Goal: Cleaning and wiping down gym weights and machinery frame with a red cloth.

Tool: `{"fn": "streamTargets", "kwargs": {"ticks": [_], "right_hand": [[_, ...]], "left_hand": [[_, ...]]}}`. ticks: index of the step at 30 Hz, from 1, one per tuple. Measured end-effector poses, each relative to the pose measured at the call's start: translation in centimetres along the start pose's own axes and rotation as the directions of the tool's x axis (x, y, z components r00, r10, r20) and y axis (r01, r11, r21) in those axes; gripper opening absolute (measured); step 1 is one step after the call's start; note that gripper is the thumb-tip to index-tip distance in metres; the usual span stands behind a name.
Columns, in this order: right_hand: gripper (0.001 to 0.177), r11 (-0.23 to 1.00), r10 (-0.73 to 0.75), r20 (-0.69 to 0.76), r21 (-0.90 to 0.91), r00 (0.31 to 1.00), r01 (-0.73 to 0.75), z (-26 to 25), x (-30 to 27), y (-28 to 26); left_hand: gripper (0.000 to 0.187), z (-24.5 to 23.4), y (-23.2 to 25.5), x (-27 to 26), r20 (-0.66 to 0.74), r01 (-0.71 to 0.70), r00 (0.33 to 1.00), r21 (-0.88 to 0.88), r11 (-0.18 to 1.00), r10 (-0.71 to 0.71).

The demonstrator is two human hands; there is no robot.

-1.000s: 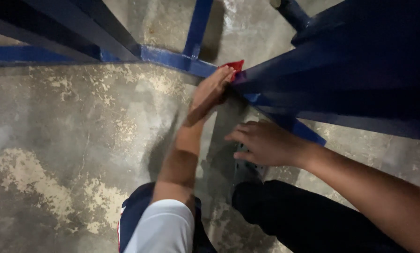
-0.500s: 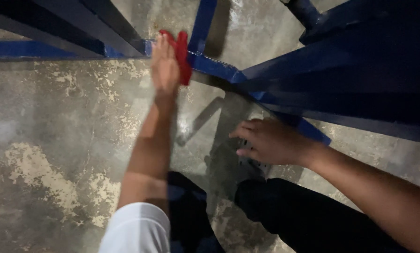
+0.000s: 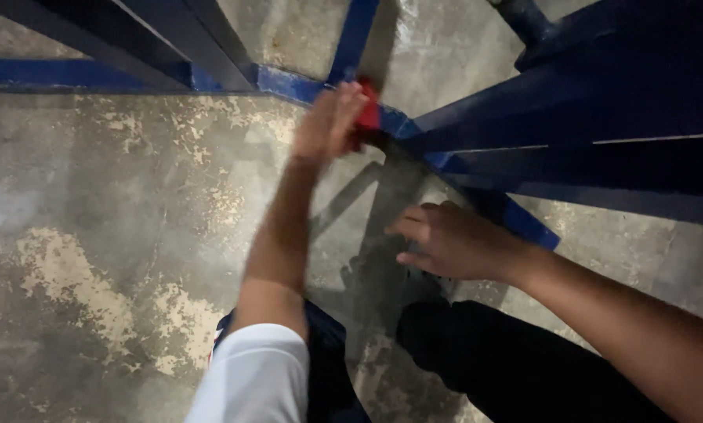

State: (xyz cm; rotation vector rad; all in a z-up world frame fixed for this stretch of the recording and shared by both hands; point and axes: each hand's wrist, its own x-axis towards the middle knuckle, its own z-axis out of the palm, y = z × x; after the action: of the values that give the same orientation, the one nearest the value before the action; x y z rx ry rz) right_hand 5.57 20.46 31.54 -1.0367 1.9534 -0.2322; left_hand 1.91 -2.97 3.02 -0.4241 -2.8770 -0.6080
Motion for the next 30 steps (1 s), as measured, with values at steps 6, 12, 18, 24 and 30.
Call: {"fn": "streamTargets", "kwargs": {"ticks": [6, 12, 18, 24, 30], "right_hand": [[0.048, 0.999, 0.052, 0.037, -0.007, 0.998, -0.052, 0.1, -0.8, -1.4], [0.048, 0.998, 0.058, 0.047, -0.035, 0.997, -0.056, 2.1, -1.1, -0.9], [0.046, 0.993, 0.003, 0.06, -0.12, 0.998, 0.004, 1.5, -0.4, -3.6], [0.048, 0.972, -0.204, -0.281, -0.174, 0.938, 0.159, 1.0, 2.8, -4.6], [0.073, 0.963, -0.164, -0.606, 0.073, 0.779, 0.26, -3.7, 3.4, -10.9]], "left_hand": [[0.067, -2.6, -7.5, -2.1, 0.082, 0.238, 0.955, 0.364, 0.9, -0.285], [0.068, 4.6, -6.1, -3.3, -0.041, 0.32, 0.926, 0.608, 0.726, -0.374], [0.045, -1.8, -0.1, -4.3, -0.227, 0.208, 0.918, -0.419, 0.884, -0.324], [0.04, -11.4, 1.5, -5.3, -0.516, 0.277, 0.66, -0.509, 0.815, -0.547], [0.05, -21.1, 6.5, -7.3, -0.561, 0.028, 0.624, -0.68, 0.733, -0.544]]}}
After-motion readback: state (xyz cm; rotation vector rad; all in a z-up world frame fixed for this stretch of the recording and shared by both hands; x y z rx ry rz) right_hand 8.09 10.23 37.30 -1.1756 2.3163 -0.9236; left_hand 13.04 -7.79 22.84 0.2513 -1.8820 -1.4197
